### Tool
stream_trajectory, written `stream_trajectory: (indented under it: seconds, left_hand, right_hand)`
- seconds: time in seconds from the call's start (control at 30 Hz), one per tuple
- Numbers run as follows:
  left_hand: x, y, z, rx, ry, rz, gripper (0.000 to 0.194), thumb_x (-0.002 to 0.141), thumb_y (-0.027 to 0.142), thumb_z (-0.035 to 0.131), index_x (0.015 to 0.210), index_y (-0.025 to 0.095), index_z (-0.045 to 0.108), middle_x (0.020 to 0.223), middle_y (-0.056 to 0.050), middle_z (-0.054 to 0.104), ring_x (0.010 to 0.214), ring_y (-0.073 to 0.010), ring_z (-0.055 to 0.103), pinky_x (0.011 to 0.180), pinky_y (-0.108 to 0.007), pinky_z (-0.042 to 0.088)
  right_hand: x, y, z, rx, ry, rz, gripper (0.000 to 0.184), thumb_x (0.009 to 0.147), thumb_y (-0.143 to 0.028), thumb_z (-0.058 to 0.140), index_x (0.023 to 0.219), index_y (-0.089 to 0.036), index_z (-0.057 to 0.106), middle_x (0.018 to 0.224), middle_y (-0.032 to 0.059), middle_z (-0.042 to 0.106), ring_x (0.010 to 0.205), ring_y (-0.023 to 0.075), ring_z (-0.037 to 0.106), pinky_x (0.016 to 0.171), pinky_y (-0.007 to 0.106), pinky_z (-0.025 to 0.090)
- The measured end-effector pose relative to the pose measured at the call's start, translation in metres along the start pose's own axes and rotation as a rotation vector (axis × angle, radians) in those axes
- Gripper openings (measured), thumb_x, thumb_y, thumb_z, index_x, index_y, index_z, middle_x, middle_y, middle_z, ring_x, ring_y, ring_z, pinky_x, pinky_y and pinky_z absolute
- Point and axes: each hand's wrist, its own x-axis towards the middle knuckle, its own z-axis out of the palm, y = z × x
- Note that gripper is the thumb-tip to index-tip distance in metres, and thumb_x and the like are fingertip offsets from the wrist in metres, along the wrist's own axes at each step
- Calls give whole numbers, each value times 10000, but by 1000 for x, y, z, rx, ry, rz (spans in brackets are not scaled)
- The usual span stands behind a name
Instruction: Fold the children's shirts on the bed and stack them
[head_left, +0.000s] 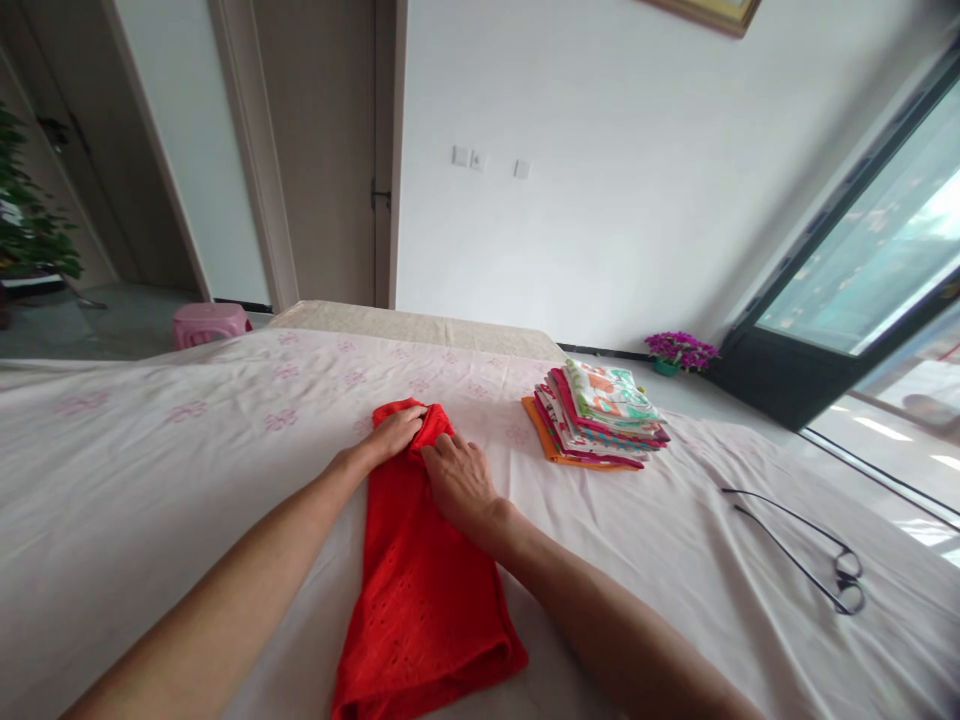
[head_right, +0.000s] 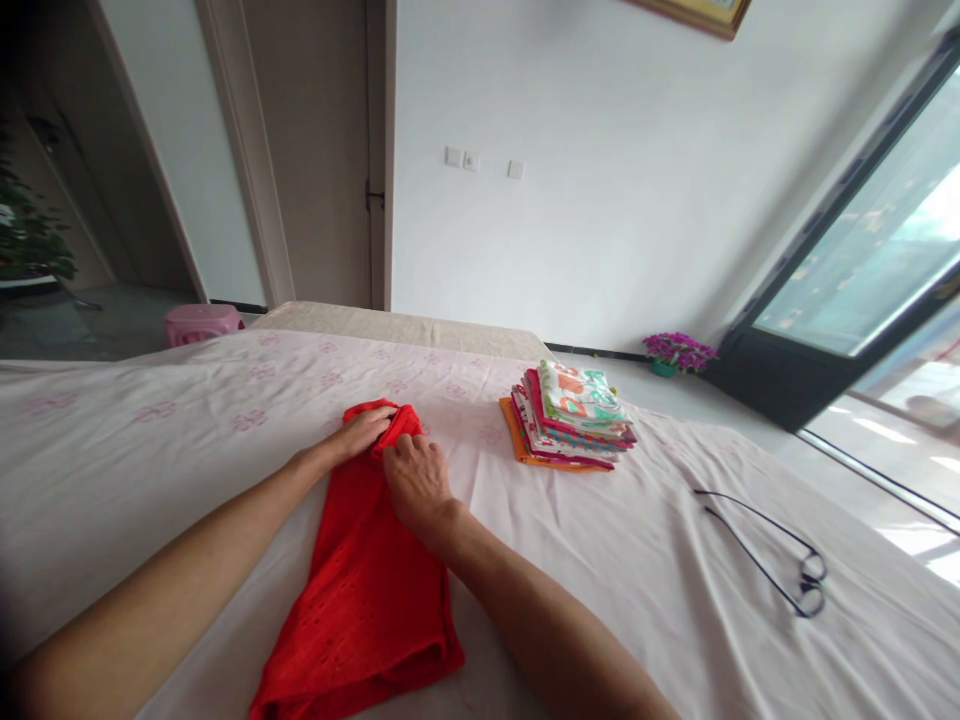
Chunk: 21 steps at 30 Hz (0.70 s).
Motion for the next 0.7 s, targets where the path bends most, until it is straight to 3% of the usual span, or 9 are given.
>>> stream_trajectory:
  seconds: [0.13, 0.27, 0.4, 0.53, 0.7]
  left_hand:
    - [2, -2, 4, 61, 60, -34, 429, 892, 345, 387, 1255, 167, 533, 1225, -78, 687, 1137, -184, 635, 1001, -325, 476]
    - [2, -6, 14, 153, 64, 43, 552, 821, 187, 499, 1371, 167, 458, 1386, -114, 587, 1279, -189, 551, 1087, -341, 419]
    - [-3, -7, 20, 273, 77, 147, 529, 882, 164, 426, 1410, 165, 455, 1495, -116, 475, 1408, -186, 402, 1185, -361, 293]
    - [-8, -6, 19, 385, 105, 198, 461, 919, 244, 453, 1371, 178, 515, 1513, -130, 445, 1427, -248, 369, 1192, -446, 268]
    - [-14, 3, 17, 465, 178, 219, 391, 914, 230, 483, 1294, 214, 570, 1435, -121, 526, 1370, -259, 439, 1169, -484, 296]
  right_hand:
    - [-1, -6, 2, 110, -14, 2, 206, 958, -184, 447, 994, -195, 650, 1017, 93, 657, 955, 227, 593, 813, 337, 466]
    - [-8, 6, -3, 349, 52, -59, 284, 949, -147, 445, 1130, -228, 648, 1072, 56, 678, 991, 180, 623, 873, 286, 473]
    - [-20, 27, -5, 455, 186, 11, 394, 984, -202, 405, 1358, -187, 527, 1324, 116, 597, 1211, 205, 559, 1035, 354, 431]
    - [-46, 33, 7, 402, 37, -158, 555, 997, -348, 434, 1506, -142, 350, 1538, 155, 385, 1445, 267, 308, 1184, 494, 257]
    - [-76, 31, 9, 387, -86, -259, 640, 1003, -426, 433, 1559, -173, 243, 1604, 125, 251, 1494, 256, 177, 1216, 484, 194]
